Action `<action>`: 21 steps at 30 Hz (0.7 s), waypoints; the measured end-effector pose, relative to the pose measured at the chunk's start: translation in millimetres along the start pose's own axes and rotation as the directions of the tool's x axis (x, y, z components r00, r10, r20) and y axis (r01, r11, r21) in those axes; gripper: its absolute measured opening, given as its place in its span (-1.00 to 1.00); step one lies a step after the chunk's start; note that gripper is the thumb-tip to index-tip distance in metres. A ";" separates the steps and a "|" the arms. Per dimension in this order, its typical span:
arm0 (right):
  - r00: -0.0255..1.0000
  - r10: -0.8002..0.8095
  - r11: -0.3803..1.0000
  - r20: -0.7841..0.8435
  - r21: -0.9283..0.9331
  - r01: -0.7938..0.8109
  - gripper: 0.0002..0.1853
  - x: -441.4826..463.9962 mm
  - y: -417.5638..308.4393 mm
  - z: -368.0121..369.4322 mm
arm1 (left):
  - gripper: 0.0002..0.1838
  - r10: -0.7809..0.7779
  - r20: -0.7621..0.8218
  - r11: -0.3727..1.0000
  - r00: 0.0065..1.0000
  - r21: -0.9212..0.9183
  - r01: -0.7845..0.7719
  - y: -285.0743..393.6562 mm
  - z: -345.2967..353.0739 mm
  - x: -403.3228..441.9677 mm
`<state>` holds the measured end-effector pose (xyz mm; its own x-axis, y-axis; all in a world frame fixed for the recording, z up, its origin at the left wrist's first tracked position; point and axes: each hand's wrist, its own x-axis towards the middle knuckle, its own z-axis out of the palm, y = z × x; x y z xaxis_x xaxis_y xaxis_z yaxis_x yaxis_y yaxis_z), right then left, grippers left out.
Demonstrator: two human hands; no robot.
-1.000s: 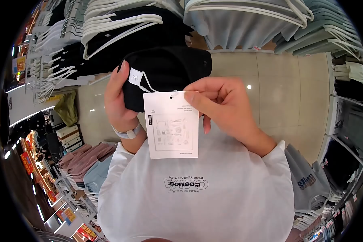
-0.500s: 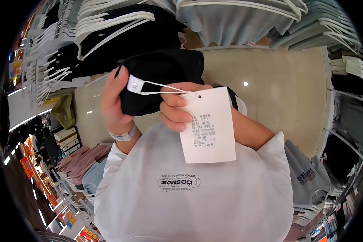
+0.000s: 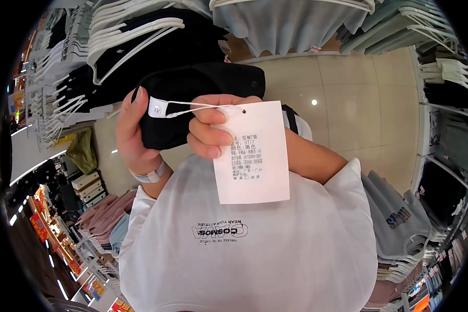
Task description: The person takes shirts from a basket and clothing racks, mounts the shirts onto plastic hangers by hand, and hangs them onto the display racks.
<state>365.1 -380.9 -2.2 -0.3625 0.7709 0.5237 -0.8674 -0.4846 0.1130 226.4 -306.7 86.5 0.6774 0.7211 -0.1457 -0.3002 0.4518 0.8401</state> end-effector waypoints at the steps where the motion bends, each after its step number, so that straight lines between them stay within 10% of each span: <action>1: 0.999 -0.047 0.999 0.016 0.012 0.047 -0.73 -0.8 0.9 -1.1 | -0.69 -0.004 0.001 1.000 1.000 0.000 0.004 0.0 0.8 -0.7; 11: 0.999 -0.043 0.997 0.017 -0.056 0.044 -0.73 -11.9 -4.2 3.9 | -0.68 -0.022 -0.003 0.994 1.000 0.106 0.022 -2.6 5.8 -0.3; 14: 0.960 -0.206 0.900 -0.190 -0.422 0.110 -0.77 -16.2 -14.1 23.0 | -0.65 -0.056 -0.008 0.983 0.998 0.176 0.056 -2.8 6.2 -3.3; 17: 0.799 -0.601 0.209 -0.019 -0.969 0.135 -0.80 -22.1 -25.9 25.1 | -0.69 -0.086 0.119 0.977 0.989 0.207 0.060 0.2 9.3 0.0; 18: 0.806 -0.592 0.218 -0.021 -0.966 0.135 -0.80 -23.1 -26.4 25.3 | -0.69 -0.078 0.107 0.976 0.991 0.209 0.054 -0.5 6.1 1.2; 21: 0.777 -0.627 -0.414 -0.052 -0.823 -0.389 -0.89 -24.3 -27.2 29.0 | -0.74 -0.159 0.124 0.957 0.979 0.264 0.122 -4.0 3.6 2.7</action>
<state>407.4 -398.5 6.5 0.2442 0.9246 0.2925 0.2194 0.2411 -0.9454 231.9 -308.4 84.7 0.7944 0.5694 -0.2114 -0.0272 0.3810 0.9242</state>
